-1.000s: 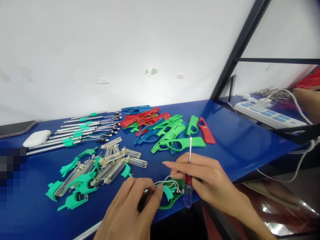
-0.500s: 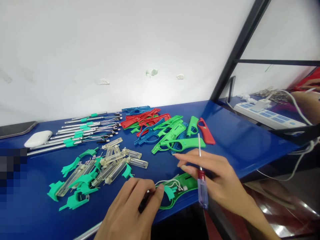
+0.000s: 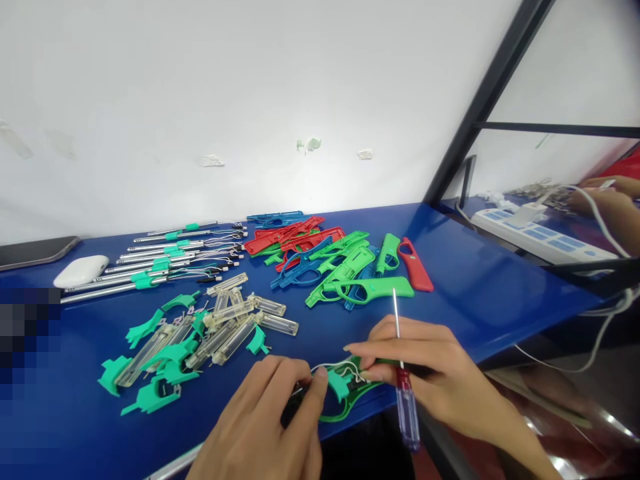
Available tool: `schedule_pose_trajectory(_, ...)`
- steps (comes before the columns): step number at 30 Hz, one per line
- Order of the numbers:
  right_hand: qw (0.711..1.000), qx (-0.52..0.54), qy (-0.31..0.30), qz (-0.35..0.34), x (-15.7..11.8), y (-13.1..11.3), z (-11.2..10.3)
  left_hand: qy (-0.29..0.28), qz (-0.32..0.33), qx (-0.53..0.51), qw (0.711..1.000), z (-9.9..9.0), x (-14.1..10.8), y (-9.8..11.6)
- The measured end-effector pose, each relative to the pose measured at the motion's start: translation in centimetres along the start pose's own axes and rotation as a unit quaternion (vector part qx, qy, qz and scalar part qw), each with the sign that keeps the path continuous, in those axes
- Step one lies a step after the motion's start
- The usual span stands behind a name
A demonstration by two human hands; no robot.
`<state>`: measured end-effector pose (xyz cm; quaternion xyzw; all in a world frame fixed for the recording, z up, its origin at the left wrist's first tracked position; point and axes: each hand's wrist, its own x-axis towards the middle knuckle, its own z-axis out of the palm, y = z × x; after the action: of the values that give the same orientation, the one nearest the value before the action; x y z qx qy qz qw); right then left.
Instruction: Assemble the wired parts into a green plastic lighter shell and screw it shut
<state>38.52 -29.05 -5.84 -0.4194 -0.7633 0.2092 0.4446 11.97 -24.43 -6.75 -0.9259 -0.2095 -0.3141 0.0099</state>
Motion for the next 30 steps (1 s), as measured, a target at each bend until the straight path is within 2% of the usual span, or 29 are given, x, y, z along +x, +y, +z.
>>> schedule_pose_trajectory(8,0.999,0.034,-0.021,0.027,-0.1,0.4,-0.4,0.010,0.011,0.040,0.999,0.2,0.4,0.3)
schedule_pose_trajectory(13,0.999,0.025,-0.014,0.023,-0.3,0.7,0.0,0.017,-0.001,0.008,1.000,0.3,0.2,0.2)
schedule_pose_trajectory(20,0.999,0.017,-0.020,0.019,-0.4,0.6,0.0,-0.048,-0.004,-0.030,0.998,-0.2,-0.2,-0.7)
schedule_pose_trajectory(23,1.000,0.008,-0.015,0.012,-0.3,0.5,0.0,-0.068,-0.004,-0.016,0.998,-0.6,0.3,-0.8)
schedule_pose_trajectory(30,1.000,-0.013,-0.004,-0.010,-0.3,0.6,0.3,-0.052,0.068,0.064,0.994,-1.1,2.7,-0.5)
